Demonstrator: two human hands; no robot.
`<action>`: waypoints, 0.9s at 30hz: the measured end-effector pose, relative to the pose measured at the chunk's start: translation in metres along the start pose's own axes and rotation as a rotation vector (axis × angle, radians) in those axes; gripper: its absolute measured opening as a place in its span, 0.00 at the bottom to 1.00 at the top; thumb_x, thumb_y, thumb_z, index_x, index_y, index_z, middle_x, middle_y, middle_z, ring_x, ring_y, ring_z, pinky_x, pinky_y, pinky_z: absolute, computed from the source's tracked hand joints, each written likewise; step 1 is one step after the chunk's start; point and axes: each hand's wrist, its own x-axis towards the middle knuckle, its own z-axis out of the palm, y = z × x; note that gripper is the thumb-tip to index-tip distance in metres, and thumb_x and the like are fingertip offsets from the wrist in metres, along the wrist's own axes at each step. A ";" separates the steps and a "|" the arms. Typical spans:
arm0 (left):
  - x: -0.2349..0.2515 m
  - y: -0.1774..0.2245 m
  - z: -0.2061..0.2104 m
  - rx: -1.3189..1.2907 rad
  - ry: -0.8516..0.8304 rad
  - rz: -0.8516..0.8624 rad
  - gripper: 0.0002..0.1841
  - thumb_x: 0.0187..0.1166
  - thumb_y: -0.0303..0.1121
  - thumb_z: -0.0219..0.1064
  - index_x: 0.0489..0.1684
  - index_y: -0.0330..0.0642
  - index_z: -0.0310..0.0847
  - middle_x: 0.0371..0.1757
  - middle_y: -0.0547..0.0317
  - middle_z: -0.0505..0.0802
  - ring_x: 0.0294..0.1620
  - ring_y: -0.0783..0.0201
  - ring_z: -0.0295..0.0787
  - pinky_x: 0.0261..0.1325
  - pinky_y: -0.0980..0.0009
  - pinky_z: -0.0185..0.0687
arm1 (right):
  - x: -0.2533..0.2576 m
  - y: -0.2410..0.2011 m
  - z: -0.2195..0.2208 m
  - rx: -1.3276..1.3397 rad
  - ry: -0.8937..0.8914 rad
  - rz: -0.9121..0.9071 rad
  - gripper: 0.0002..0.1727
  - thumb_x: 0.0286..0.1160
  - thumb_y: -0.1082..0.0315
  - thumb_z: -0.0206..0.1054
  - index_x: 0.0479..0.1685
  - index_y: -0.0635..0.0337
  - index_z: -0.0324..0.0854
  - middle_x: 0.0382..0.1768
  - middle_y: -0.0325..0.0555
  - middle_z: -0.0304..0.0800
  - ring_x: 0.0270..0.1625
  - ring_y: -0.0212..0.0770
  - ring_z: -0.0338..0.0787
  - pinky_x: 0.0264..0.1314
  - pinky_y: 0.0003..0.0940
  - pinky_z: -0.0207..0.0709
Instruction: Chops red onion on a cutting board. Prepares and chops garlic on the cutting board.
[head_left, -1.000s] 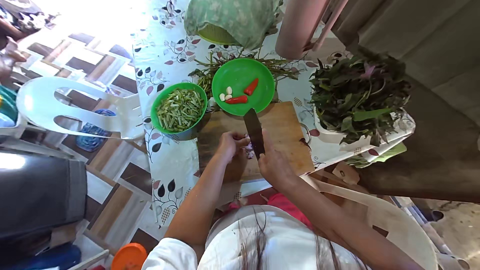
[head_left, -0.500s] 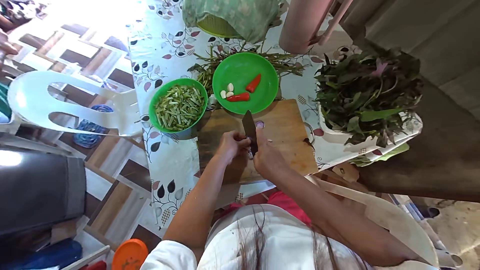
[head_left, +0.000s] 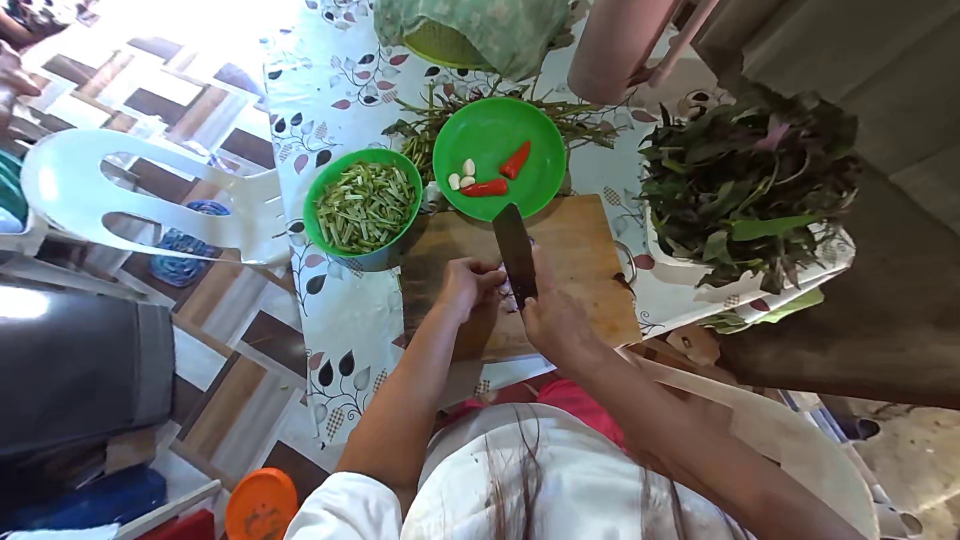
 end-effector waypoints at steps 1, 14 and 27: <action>0.001 -0.001 -0.001 0.013 0.001 0.012 0.12 0.78 0.24 0.73 0.54 0.28 0.84 0.43 0.46 0.91 0.32 0.66 0.89 0.41 0.71 0.88 | -0.002 -0.002 -0.001 -0.004 -0.004 -0.002 0.45 0.86 0.75 0.57 0.98 0.57 0.31 0.65 0.70 0.85 0.52 0.67 0.93 0.59 0.60 0.84; 0.000 -0.005 0.004 0.023 0.026 0.048 0.08 0.77 0.21 0.72 0.49 0.26 0.85 0.41 0.46 0.93 0.32 0.66 0.92 0.42 0.71 0.91 | 0.017 -0.019 -0.008 -0.099 -0.191 0.123 0.48 0.88 0.73 0.55 0.98 0.48 0.23 0.55 0.66 0.89 0.57 0.65 0.92 0.61 0.60 0.83; 0.001 -0.001 0.009 0.109 0.064 0.006 0.09 0.78 0.25 0.74 0.49 0.29 0.86 0.42 0.46 0.94 0.33 0.65 0.92 0.44 0.69 0.91 | 0.035 -0.004 0.011 -0.047 -0.138 0.077 0.45 0.88 0.74 0.53 0.98 0.51 0.25 0.52 0.66 0.90 0.57 0.65 0.92 0.62 0.60 0.83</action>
